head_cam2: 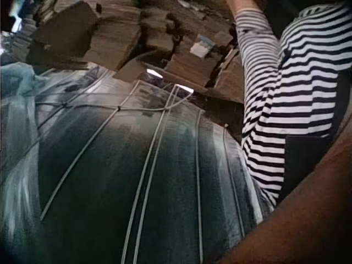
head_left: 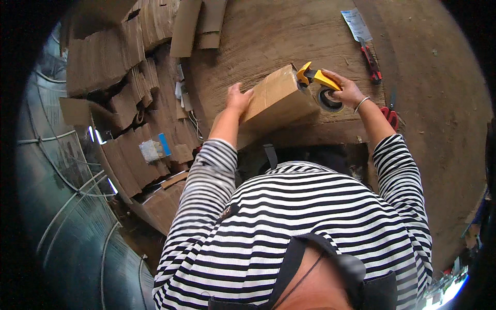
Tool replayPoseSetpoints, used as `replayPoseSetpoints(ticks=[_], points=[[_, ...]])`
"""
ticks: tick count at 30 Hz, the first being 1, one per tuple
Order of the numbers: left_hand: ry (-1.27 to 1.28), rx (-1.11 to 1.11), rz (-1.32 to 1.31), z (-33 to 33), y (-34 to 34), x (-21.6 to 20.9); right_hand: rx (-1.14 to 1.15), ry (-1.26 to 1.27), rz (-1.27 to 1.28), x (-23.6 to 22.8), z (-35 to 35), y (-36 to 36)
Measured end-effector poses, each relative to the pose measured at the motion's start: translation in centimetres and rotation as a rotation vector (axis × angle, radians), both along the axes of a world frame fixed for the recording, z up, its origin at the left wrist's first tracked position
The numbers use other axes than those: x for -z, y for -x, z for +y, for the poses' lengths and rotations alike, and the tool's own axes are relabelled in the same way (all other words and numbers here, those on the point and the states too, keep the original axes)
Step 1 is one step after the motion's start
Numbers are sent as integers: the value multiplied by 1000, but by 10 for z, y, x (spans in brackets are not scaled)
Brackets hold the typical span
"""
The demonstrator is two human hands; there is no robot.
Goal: The person cuts a large sheet of cardboard with a utility knife, folds it into a box shape, and secures the seams with packing tape using a handheld dispenser. The finished box is placed on the workbench.
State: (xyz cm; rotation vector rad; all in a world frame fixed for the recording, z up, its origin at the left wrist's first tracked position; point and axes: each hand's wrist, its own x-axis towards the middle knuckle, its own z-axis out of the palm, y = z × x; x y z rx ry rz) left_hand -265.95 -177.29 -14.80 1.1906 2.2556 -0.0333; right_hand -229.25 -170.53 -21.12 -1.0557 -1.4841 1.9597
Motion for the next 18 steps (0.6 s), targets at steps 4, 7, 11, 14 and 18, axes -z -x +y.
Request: replayPoseSetpoints(ticks=[4, 7, 11, 14, 18], points=[[-82, 427, -332, -6, -20, -6, -52, -194, -188, 5, -1, 2], [36, 453, -418, 28, -54, -39, -52, -193, -174, 25, -1, -1], [-164, 756, -228, 35, -102, -29, -106, 55, -268, -12, -1, 5], [-220, 812, -173, 37, -105, -17, -20, 117, -246, -11, -22, -8], [-320, 884, -148, 35, -108, -15, 138, 244, -16, 34, -84, -29]])
